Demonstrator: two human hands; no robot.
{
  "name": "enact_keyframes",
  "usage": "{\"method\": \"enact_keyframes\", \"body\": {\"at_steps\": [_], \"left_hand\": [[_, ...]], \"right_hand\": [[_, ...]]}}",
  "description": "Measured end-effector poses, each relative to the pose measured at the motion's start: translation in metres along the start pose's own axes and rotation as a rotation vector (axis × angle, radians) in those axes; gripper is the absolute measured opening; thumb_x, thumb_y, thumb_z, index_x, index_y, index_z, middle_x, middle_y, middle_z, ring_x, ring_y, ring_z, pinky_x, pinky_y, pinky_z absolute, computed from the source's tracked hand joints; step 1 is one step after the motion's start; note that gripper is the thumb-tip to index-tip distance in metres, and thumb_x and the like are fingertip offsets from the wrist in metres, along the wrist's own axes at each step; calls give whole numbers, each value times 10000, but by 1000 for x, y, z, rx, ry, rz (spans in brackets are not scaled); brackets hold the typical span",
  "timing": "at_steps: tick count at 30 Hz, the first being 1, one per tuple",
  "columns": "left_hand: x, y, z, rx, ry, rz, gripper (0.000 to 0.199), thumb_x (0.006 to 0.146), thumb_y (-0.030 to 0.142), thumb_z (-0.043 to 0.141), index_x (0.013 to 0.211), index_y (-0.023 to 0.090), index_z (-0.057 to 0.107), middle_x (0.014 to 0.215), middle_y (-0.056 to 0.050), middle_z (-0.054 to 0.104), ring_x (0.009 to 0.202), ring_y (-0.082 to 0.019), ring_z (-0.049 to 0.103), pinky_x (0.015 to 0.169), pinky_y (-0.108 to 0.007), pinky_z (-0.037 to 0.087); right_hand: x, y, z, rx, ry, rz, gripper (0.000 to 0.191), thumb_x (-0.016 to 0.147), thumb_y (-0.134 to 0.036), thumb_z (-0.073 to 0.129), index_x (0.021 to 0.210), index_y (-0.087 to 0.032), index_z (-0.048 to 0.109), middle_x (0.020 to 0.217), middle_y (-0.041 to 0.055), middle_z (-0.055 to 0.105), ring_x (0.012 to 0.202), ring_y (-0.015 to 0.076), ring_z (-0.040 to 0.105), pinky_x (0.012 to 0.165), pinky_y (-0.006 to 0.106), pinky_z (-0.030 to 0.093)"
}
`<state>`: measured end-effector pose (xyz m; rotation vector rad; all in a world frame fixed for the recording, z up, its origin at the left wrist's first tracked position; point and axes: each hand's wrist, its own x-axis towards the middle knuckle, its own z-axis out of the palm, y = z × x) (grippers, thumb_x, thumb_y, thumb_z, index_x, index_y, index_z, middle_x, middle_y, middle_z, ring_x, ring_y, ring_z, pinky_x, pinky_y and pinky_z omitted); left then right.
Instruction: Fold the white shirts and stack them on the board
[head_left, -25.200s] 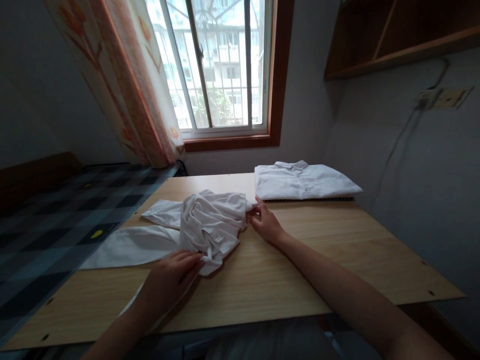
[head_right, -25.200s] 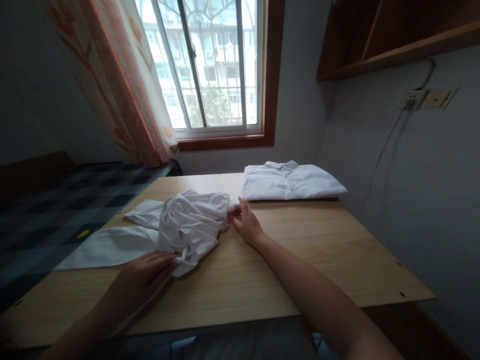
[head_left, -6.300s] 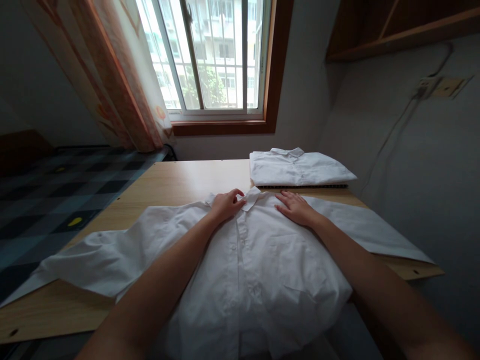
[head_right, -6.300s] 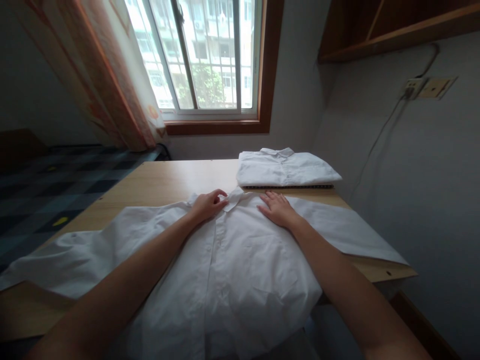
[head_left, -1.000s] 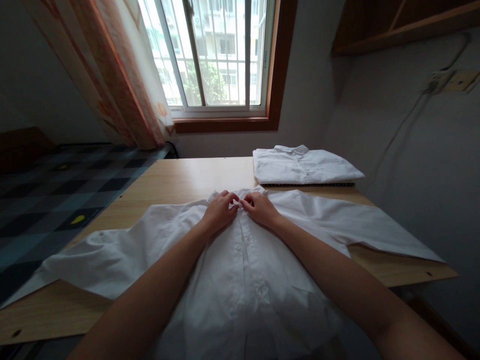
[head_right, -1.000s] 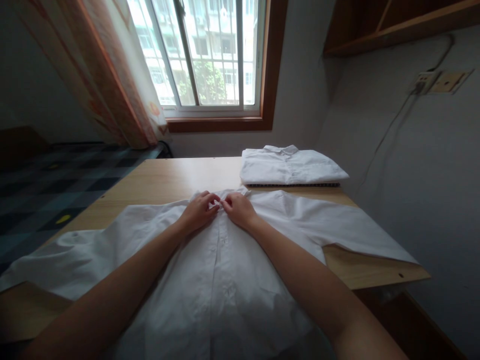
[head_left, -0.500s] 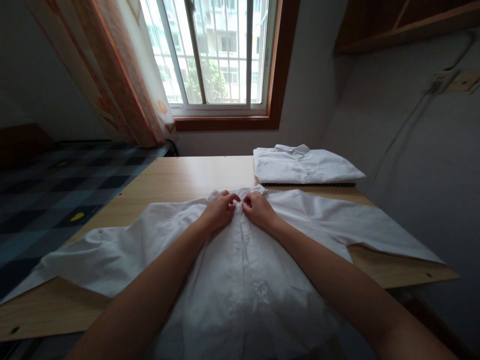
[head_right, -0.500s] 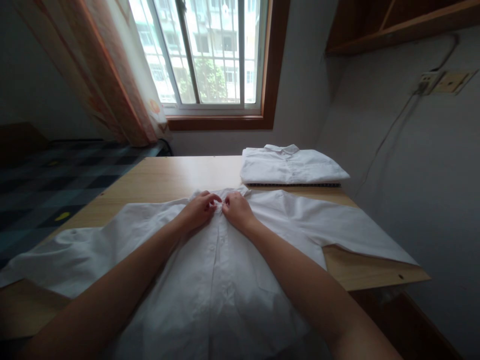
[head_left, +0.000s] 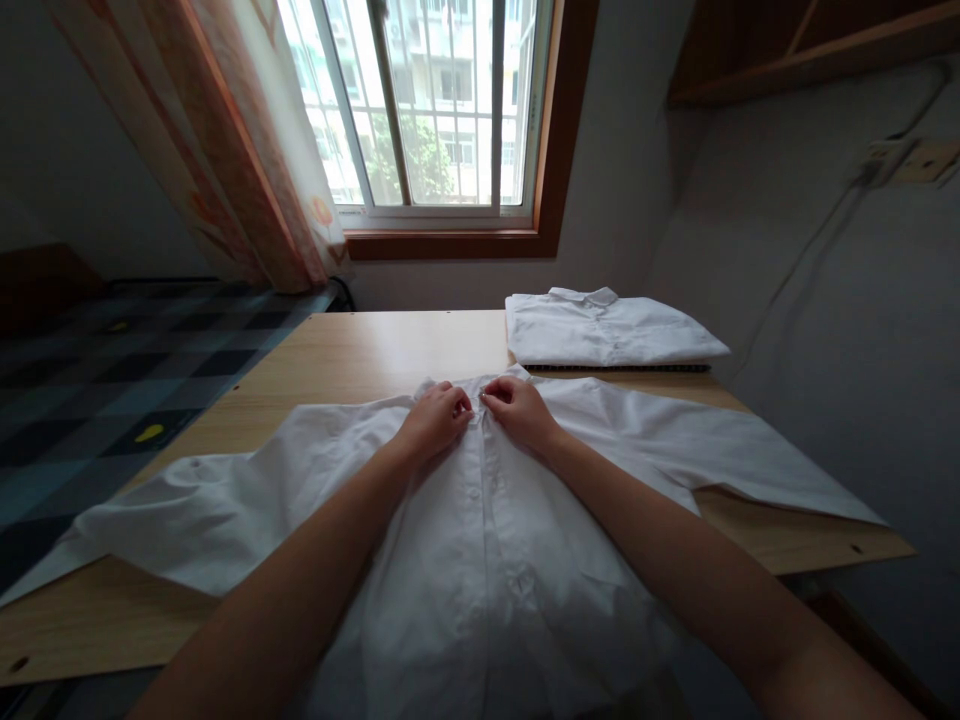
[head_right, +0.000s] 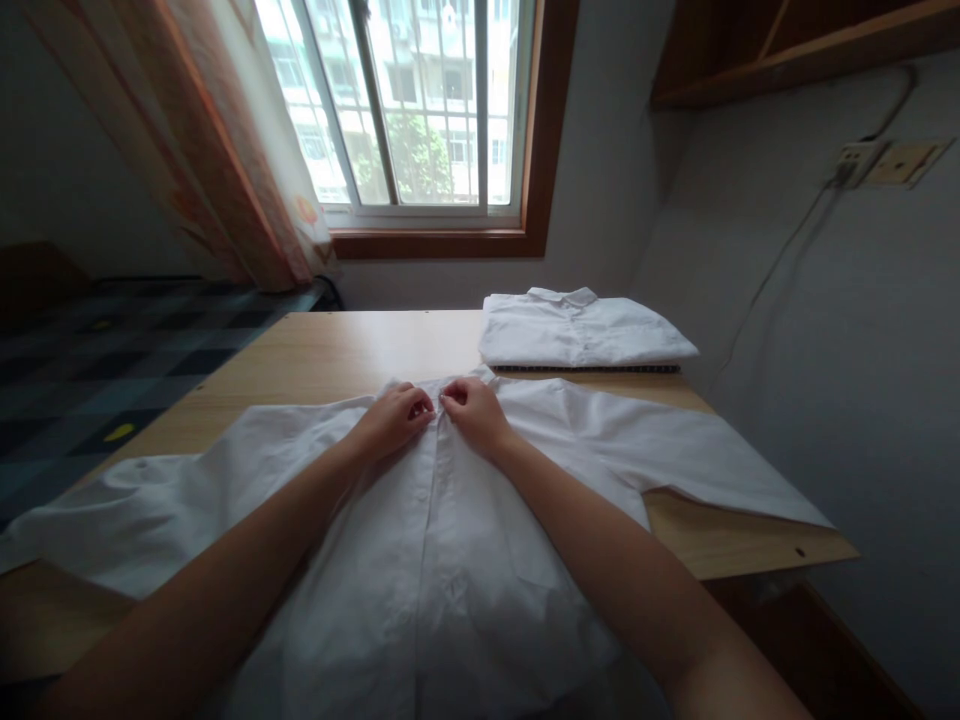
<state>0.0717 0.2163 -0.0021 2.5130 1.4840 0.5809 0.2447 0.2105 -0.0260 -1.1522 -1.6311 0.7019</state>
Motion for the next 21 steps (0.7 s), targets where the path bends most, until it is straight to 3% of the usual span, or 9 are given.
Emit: {"method": "enact_keyframes", "body": {"at_steps": [6, 14, 21], "left_hand": [[-1, 0, 2, 49, -12, -30, 90, 863, 249, 631, 879, 177, 682, 881, -60, 626, 855, -216, 596, 844, -344, 476], [-6, 7, 0, 140, -56, -67, 146, 905, 264, 591, 948, 152, 674, 1019, -121, 668, 965, -258, 624, 894, -374, 478], [-6, 8, -1, 161, -56, -49, 141, 914, 273, 573, 898, 173, 671, 987, -107, 685, 966, -258, 641, 884, -373, 478]], "right_hand": [[-5, 6, 7, -56, -80, 58, 85, 793, -169, 613, 714, -167, 646, 575, -30, 589, 585, 123, 553, 607, 238, 437], [-6, 1, 8, -122, -77, 65, 95, 792, -154, 598, 735, -160, 674, 578, -19, 613, 582, 126, 577, 601, 230, 438], [-4, -6, 6, -214, -106, 84, 111, 778, -140, 612, 715, -150, 702, 618, 9, 664, 625, 135, 608, 625, 233, 447]]}}
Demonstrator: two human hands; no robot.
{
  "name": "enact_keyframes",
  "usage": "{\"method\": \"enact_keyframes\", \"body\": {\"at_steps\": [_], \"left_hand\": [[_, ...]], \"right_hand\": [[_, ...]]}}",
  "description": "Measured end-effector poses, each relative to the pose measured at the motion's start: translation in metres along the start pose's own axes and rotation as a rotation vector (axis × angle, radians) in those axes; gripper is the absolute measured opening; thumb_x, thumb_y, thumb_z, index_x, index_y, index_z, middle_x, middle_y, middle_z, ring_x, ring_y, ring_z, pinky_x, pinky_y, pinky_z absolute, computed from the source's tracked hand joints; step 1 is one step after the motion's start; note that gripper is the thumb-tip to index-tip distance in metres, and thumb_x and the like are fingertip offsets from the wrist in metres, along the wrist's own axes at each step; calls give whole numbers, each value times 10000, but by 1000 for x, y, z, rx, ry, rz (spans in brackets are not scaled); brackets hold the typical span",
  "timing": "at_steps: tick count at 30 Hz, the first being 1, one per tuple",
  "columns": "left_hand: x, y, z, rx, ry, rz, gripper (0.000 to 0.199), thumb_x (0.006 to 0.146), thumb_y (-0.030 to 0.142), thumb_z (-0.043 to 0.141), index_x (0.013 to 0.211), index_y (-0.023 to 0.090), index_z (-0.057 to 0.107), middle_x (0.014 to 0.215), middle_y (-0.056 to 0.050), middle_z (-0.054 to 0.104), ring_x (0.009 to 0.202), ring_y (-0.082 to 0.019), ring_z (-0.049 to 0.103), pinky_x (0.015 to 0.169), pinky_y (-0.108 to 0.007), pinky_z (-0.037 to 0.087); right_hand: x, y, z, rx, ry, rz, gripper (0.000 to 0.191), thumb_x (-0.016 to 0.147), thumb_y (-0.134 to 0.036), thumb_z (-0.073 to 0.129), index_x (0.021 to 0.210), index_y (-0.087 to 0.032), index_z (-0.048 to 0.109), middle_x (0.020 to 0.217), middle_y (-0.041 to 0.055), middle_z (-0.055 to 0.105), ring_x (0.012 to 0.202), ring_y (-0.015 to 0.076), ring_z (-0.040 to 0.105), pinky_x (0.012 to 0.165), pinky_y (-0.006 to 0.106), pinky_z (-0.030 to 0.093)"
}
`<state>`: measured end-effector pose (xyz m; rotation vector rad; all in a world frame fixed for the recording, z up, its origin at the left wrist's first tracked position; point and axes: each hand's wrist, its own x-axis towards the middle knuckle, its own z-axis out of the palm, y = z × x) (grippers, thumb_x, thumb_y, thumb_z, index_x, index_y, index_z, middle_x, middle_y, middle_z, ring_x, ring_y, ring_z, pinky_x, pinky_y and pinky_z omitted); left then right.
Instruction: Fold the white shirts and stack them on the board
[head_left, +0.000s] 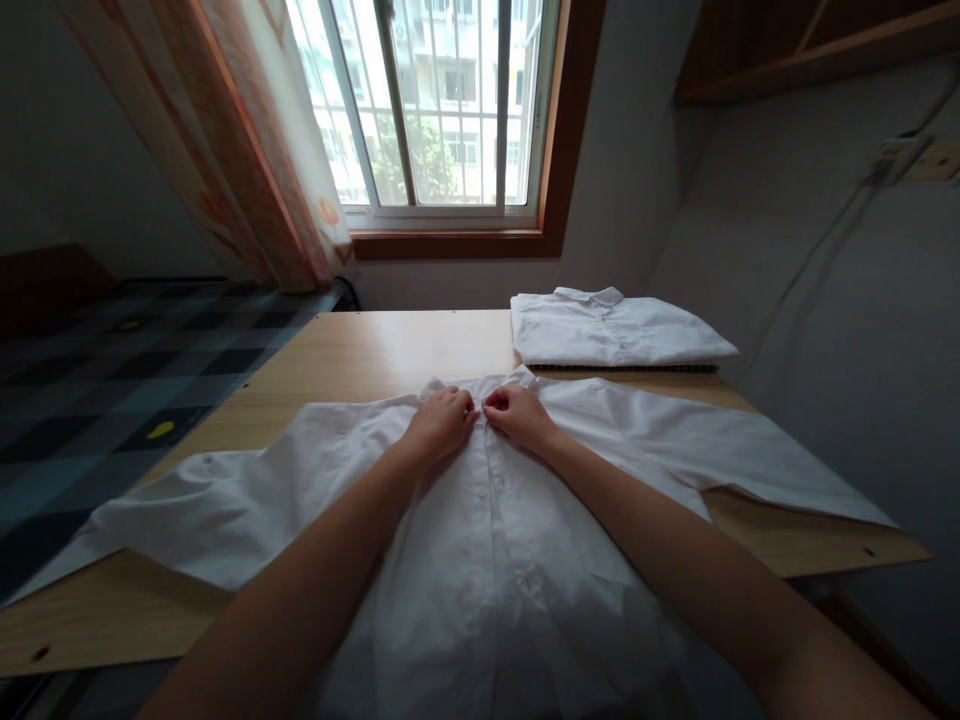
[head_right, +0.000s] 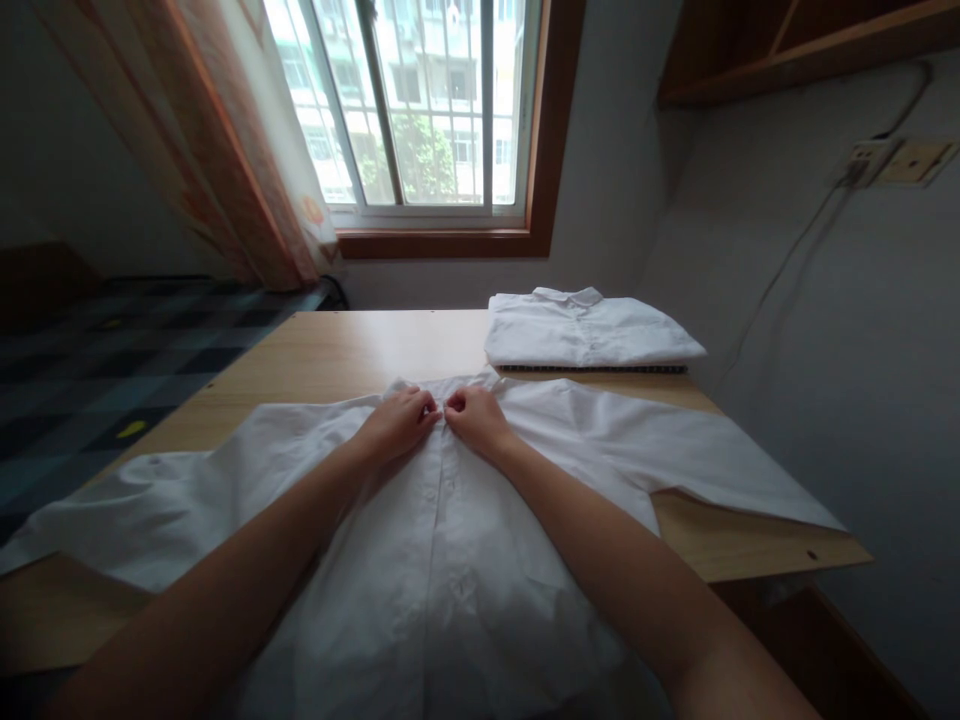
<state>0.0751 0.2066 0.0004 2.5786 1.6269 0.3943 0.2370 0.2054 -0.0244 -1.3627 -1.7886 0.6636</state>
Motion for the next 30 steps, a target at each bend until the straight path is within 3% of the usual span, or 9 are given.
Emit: {"method": "enact_keyframes", "body": {"at_steps": [6, 12, 17, 30], "left_hand": [[2, -3, 3, -86, 45, -35, 140, 900, 277, 577, 849, 178, 661, 948, -88, 687, 915, -228, 621, 857, -351, 478], [7, -2, 5, -302, 148, -110, 212, 904, 316, 553, 796, 173, 666, 820, -67, 688, 824, -208, 610, 759, -321, 472], [7, 2, 5, -373, 196, -151, 222, 875, 347, 586, 816, 164, 699, 808, -67, 715, 756, -193, 619, 688, -299, 446], [3, 0, -5, -490, 151, -134, 229, 794, 372, 652, 774, 164, 745, 762, -50, 753, 686, -182, 646, 640, -275, 432]], "right_hand": [[1, 2, -2, 70, -20, -6, 99, 783, -142, 625, 729, -146, 708, 609, 7, 664, 616, 135, 610, 624, 236, 463], [1, 0, -3, 471, 27, 116, 67, 782, -230, 676, 759, -169, 663, 548, -27, 610, 450, 113, 547, 440, 221, 456], [-2, -1, -2, 734, -10, 258, 179, 701, -264, 788, 751, -167, 647, 616, -25, 642, 511, 113, 615, 466, 210, 531], [-2, 1, -6, 798, -65, 342, 166, 690, -196, 819, 730, -143, 667, 581, -25, 639, 472, 86, 585, 467, 192, 528]]}}
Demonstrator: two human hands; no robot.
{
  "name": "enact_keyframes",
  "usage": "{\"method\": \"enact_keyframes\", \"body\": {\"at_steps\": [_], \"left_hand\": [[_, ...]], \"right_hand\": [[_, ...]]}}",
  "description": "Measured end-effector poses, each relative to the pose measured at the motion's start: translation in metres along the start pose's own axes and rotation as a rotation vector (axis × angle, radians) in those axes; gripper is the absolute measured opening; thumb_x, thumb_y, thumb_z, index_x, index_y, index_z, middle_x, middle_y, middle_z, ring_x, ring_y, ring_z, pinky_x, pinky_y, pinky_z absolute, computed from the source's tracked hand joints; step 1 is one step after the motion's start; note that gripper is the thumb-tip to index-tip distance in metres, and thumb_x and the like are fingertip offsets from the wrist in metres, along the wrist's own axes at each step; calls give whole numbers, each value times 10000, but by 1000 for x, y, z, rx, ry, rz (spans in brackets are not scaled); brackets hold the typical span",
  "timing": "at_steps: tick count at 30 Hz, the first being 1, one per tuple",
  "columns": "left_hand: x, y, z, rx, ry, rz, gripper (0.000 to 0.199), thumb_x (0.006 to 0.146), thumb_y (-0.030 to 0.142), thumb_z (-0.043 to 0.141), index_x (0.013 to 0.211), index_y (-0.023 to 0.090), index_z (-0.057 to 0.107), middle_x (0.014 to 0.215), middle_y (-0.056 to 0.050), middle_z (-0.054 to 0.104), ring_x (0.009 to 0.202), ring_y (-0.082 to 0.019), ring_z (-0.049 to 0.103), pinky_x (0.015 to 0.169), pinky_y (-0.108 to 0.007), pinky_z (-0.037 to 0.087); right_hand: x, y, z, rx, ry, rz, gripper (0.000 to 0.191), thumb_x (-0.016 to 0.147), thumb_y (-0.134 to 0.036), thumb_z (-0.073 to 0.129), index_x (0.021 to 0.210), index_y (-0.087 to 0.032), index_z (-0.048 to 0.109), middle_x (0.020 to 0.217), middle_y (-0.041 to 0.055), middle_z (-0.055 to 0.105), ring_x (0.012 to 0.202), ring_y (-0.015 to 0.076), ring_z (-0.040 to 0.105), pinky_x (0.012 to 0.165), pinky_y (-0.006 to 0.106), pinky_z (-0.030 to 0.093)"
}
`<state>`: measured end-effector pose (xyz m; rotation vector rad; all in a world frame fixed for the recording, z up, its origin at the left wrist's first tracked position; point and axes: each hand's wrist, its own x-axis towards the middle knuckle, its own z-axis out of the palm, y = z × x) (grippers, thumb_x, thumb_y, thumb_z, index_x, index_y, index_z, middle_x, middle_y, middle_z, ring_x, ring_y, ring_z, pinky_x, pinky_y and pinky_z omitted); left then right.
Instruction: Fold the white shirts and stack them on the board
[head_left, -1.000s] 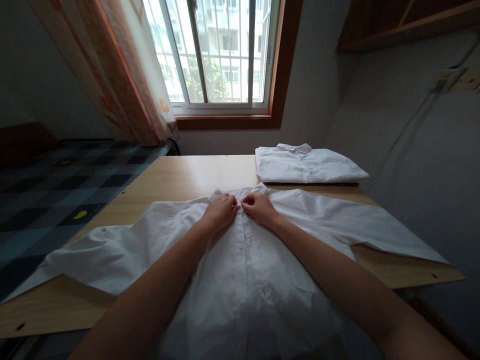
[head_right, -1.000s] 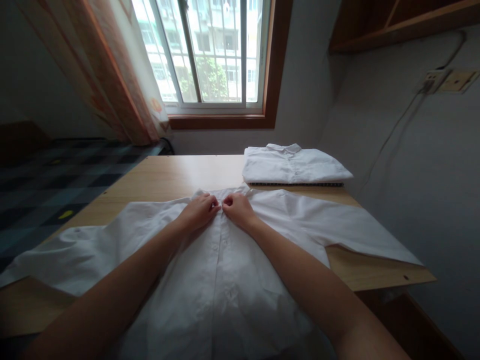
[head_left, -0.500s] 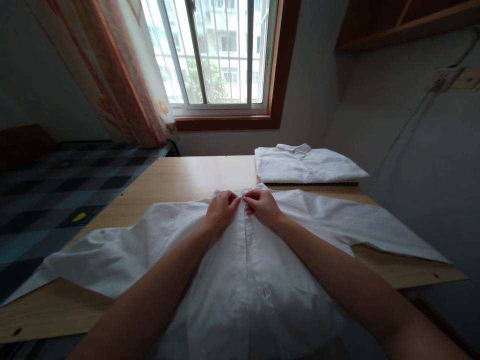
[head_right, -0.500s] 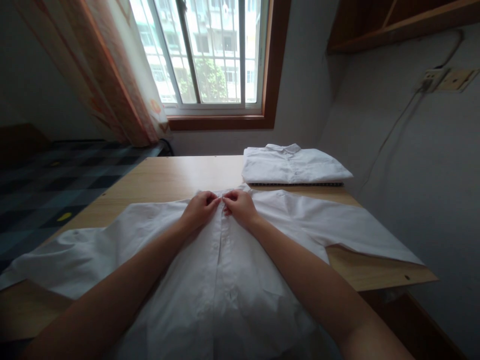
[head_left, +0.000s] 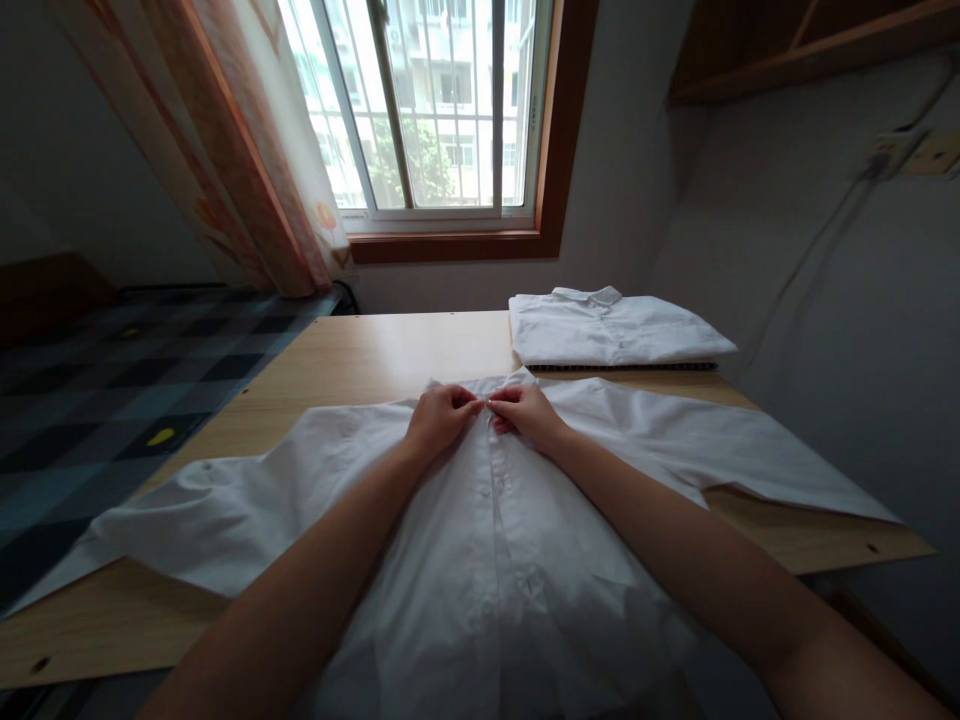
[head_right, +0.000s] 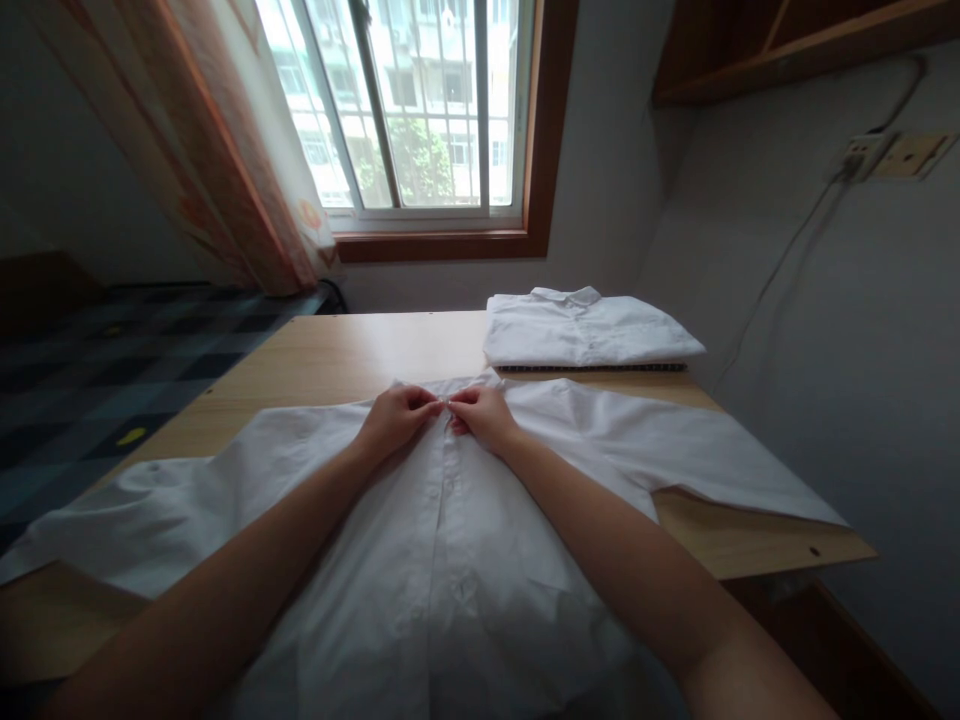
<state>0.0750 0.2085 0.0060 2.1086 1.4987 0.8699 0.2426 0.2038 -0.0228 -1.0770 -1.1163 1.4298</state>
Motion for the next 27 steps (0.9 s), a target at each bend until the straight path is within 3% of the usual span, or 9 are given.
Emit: {"method": "enact_keyframes", "body": {"at_steps": [9, 13, 17, 22, 27], "left_hand": [[0, 1, -3, -8, -37, 20, 185, 763, 346, 654, 745, 185, 744, 741, -30, 754, 685, -183, 648, 655, -278, 456], [2, -3, -3, -119, -93, -22, 208, 746, 370, 669, 715, 174, 729, 650, -22, 722, 628, -173, 637, 604, -267, 447], [3, -7, -3, -280, -172, -99, 248, 721, 413, 693, 717, 165, 710, 607, -22, 706, 588, -168, 636, 559, -255, 440], [3, -5, -3, -232, -188, -71, 317, 766, 467, 617, 643, 181, 675, 592, -19, 699, 576, -157, 621, 562, -252, 435], [1, 0, 1, -106, -116, -15, 473, 859, 532, 476, 571, 194, 638, 550, -18, 668, 557, -150, 605, 587, -265, 417]], "right_hand": [[-3, -4, -5, -64, -106, -8, 195, 650, -218, 857, 715, -148, 687, 579, -26, 650, 497, 87, 600, 475, 180, 532], [-3, -5, -8, -3, -189, 11, 196, 688, -230, 851, 757, -134, 695, 687, 37, 721, 641, 137, 706, 542, 193, 576], [-2, -5, -11, 38, -240, 34, 174, 721, -217, 830, 777, -125, 693, 735, 54, 736, 670, 147, 727, 532, 184, 576], [-1, -6, -7, -24, -187, 39, 157, 710, -190, 826, 728, -140, 679, 653, 22, 706, 595, 127, 696, 494, 174, 560], [-2, -5, -1, -84, -110, 16, 147, 703, -172, 790, 688, -154, 645, 593, -19, 656, 540, 111, 653, 468, 177, 533]]}}
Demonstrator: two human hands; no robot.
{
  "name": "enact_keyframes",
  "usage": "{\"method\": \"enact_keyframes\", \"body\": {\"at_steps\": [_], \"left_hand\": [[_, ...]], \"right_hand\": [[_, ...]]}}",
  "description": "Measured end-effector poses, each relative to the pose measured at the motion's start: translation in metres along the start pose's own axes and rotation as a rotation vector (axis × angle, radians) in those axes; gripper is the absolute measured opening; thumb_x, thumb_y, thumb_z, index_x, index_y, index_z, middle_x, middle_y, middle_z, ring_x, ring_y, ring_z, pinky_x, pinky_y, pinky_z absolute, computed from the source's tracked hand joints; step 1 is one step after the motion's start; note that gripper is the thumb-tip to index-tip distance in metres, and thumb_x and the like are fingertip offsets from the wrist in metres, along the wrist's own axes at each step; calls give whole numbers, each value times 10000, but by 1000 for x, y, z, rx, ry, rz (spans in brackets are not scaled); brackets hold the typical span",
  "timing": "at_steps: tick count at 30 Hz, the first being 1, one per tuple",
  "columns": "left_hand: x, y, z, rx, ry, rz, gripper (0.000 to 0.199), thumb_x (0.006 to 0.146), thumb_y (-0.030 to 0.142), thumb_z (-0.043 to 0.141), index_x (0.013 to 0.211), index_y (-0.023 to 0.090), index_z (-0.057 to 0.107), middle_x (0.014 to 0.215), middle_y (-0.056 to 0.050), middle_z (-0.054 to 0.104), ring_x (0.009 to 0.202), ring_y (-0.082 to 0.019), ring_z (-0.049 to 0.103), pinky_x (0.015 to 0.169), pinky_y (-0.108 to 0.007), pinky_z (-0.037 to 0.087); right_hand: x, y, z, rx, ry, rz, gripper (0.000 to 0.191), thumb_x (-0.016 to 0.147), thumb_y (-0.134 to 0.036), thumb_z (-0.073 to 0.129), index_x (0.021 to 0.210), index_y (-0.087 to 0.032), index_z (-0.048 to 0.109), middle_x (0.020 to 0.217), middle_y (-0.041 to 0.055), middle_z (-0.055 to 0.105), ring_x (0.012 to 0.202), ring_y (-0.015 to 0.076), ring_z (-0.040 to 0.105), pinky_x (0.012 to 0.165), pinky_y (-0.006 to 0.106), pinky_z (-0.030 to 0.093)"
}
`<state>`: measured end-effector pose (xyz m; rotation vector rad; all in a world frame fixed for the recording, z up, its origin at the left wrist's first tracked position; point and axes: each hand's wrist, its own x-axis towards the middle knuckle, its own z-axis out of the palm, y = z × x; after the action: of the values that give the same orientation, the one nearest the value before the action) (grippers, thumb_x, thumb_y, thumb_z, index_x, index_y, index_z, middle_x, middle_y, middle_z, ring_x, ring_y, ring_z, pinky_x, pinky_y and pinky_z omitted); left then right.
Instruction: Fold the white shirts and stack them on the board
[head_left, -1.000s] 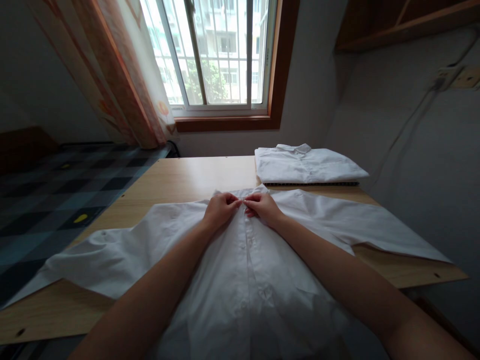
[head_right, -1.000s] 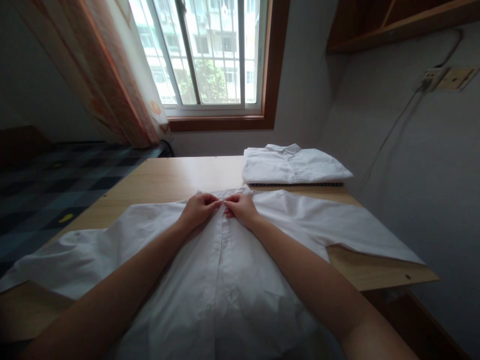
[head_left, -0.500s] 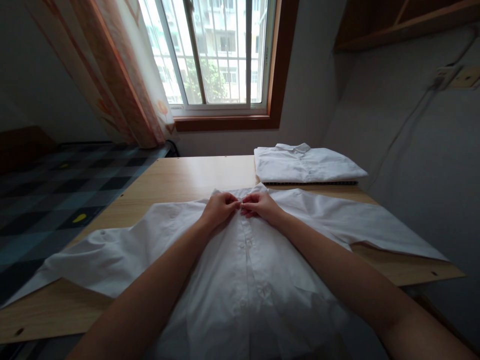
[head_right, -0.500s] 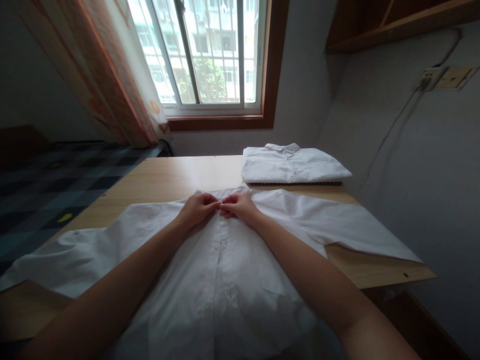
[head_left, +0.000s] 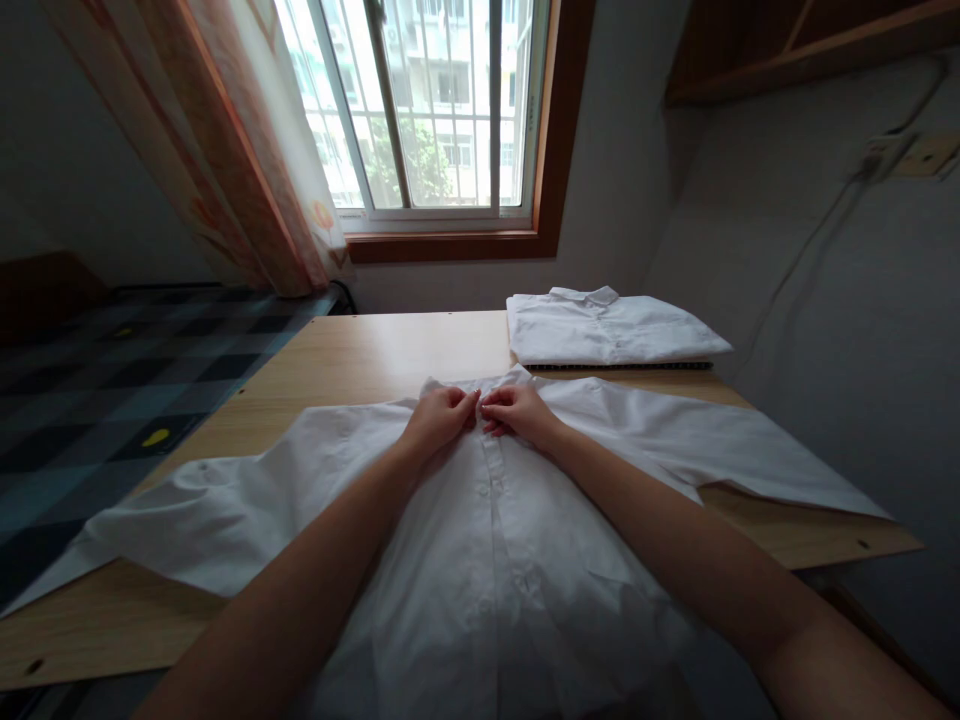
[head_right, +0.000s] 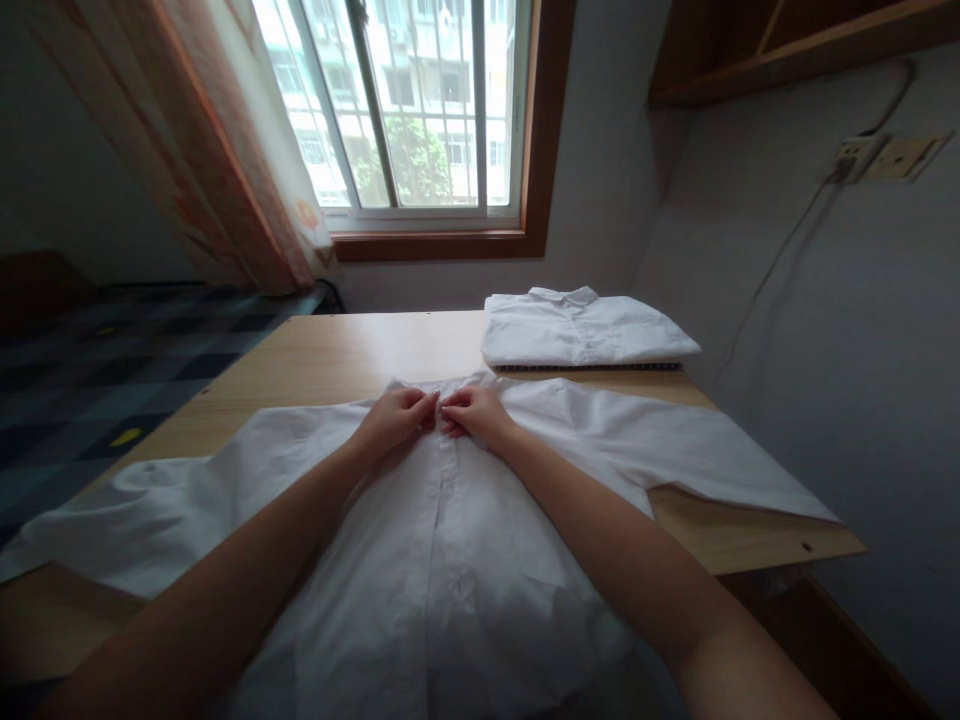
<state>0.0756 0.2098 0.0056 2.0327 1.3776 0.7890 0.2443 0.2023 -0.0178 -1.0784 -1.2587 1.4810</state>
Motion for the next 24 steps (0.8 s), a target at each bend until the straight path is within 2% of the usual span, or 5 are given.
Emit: {"method": "enact_keyframes", "body": {"at_steps": [4, 9, 14, 18, 24], "left_hand": [[1, -2, 4, 18, 38, -33, 438, 833, 544, 544, 591, 196, 655, 569, -22, 686, 574, -162, 624, 583, -265, 414], [2, -6, 6, -40, 41, -77, 422, 784, 577, 622, 637, 185, 677, 576, -30, 692, 576, -167, 633, 564, -255, 416], [1, -5, 7, -83, 36, -90, 460, 728, 625, 669, 655, 172, 683, 598, -42, 702, 590, -174, 642, 551, -252, 416], [2, -7, 7, -148, 34, -108, 369, 737, 531, 658, 645, 174, 664, 565, -31, 678, 566, -168, 628, 545, -250, 419], [4, -11, 8, -154, 45, -95, 271, 731, 419, 606, 624, 174, 645, 551, -19, 651, 550, -160, 593, 539, -254, 408]], "right_hand": [[1, 4, 3, -176, 51, -93, 74, 750, -174, 715, 710, -152, 656, 581, -24, 636, 511, 103, 597, 461, 190, 478], [6, 13, 6, -444, 204, -302, 57, 761, -126, 660, 722, -147, 696, 689, 10, 696, 655, 125, 619, 627, 228, 479], [8, 17, 7, -448, 217, -297, 115, 735, -77, 631, 756, -150, 718, 722, 16, 718, 703, 142, 650, 675, 239, 488], [7, 16, 7, -416, 207, -282, 49, 758, -145, 668, 757, -143, 717, 708, 21, 713, 670, 139, 638, 634, 233, 474], [5, 13, 7, -445, 177, -267, 60, 774, -189, 690, 746, -142, 712, 685, 16, 704, 652, 134, 623, 606, 225, 453]]}}
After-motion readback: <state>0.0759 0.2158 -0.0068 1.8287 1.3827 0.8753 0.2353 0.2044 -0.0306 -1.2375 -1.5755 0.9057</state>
